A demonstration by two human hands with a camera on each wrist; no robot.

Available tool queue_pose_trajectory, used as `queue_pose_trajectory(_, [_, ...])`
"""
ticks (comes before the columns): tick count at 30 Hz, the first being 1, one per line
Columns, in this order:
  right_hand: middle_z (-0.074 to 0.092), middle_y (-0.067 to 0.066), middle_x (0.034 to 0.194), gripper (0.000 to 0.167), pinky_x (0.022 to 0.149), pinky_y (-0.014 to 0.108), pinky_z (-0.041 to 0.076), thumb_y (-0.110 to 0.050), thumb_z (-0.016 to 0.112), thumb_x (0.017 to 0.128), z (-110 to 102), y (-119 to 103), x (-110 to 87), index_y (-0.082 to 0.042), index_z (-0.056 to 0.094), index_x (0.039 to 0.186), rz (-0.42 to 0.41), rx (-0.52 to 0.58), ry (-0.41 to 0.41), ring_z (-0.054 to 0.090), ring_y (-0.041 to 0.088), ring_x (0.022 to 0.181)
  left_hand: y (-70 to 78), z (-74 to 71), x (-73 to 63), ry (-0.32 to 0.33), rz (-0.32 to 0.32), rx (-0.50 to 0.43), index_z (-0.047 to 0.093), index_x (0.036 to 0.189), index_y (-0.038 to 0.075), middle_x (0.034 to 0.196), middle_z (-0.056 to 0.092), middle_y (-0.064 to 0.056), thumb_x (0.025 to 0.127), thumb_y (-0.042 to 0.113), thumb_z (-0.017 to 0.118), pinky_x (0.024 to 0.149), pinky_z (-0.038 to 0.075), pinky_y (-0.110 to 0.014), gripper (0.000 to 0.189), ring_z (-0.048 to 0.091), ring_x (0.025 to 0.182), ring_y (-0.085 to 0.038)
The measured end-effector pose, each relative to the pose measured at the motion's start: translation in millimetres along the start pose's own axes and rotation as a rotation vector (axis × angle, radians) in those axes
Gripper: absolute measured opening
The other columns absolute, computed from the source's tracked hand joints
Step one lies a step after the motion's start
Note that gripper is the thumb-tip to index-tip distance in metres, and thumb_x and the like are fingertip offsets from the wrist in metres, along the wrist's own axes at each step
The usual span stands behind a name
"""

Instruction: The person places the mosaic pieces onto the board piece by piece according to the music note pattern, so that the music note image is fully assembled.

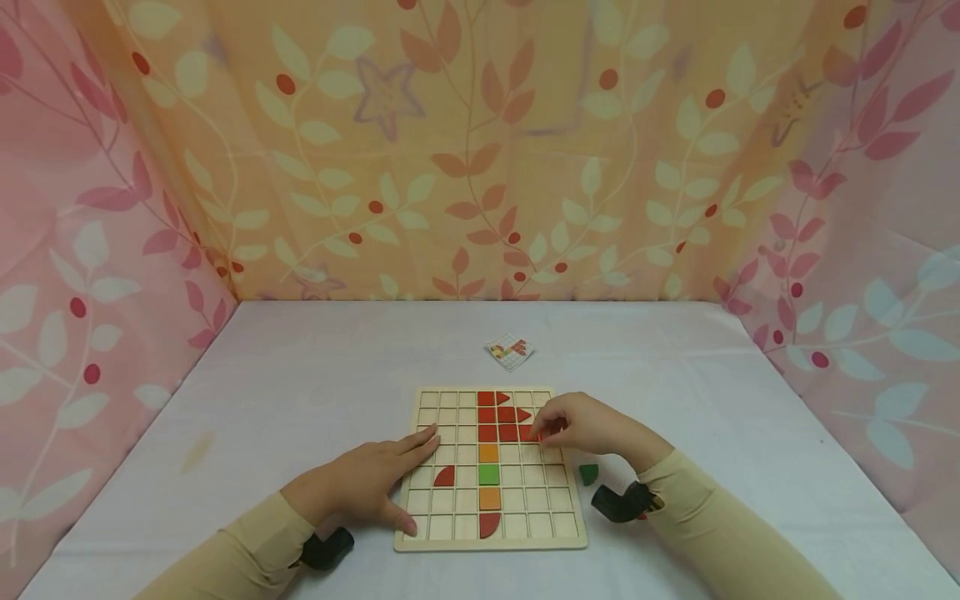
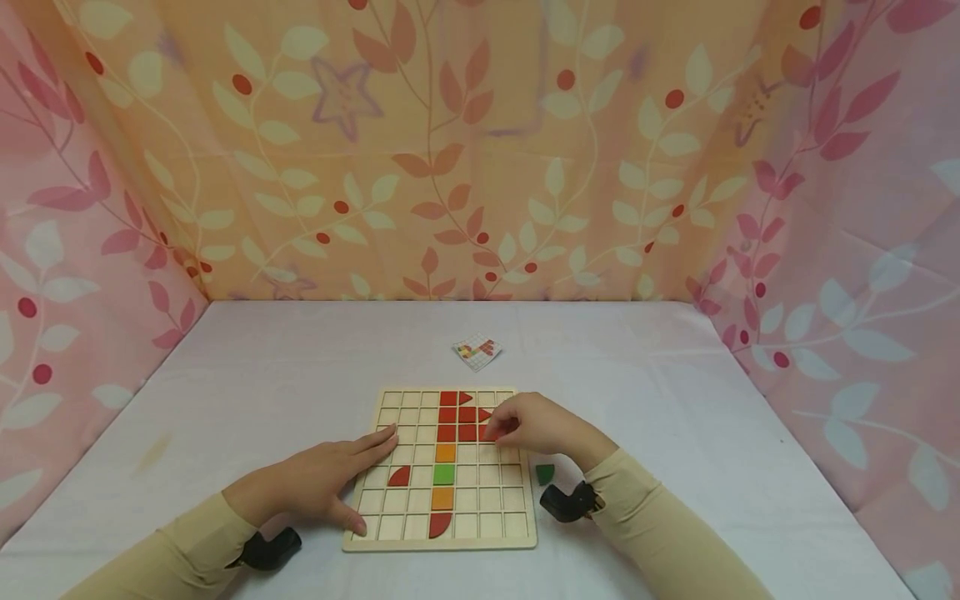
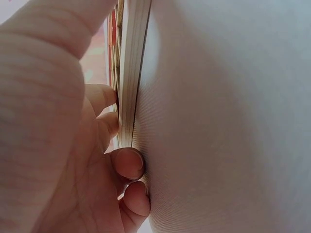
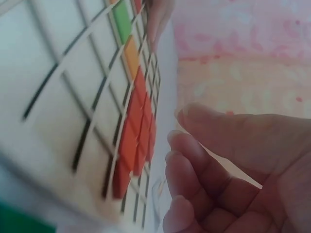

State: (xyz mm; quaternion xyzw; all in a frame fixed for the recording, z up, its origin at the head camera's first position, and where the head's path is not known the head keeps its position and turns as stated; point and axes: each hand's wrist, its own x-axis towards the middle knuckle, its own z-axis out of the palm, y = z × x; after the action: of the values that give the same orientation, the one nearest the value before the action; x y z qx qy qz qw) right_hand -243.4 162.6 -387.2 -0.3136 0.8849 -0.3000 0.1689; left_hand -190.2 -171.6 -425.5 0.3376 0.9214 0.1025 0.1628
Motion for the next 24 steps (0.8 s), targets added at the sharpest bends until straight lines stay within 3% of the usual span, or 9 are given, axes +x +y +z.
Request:
queue_pose_trajectory(10, [0.058,-0.005,0.076,0.009,0.062,0.024,0.045,-0.007,0.068,0.080,-14.0,26.4,-43.1,-0.015,0.069,0.084,0.089,0.016,0.009,0.052,0.013,0.072,1.4,-1.4,-0.9,0.009,0.005,-0.001,0.013,0.148,0.022,0.154,0.005,0.004,0.063,0.077,0.053,0.099,0.032,-0.050,0.110,0.028,0.134,-0.024])
queue_pose_trajectory(17, [0.056,-0.006,0.070,0.011,0.059,0.024,0.045,-0.010,0.071,0.077,-15.5,39.8,-69.8,-0.016,0.063,0.075,0.155,-0.012,-0.030,0.051,0.013,0.067,2.1,-2.1,-0.5,-0.004,-0.012,-0.001,0.012,0.148,0.024,0.154,0.005,0.006,0.062,0.077,0.054,0.099,0.032,-0.050,0.109,0.029,0.133,-0.024])
queue_pose_trajectory(24, [0.053,-0.003,0.065,0.016,0.052,0.025,0.041,-0.009,0.075,0.072,-16.1,47.0,-91.4,-0.015,0.060,0.075,0.236,0.035,-0.086,0.050,0.014,0.062,2.5,-1.6,-0.4,-0.020,-0.026,-0.007,0.011,0.148,0.026,0.154,0.004,0.007,0.061,0.077,0.053,0.099,0.031,-0.050,0.110,0.028,0.134,-0.025])
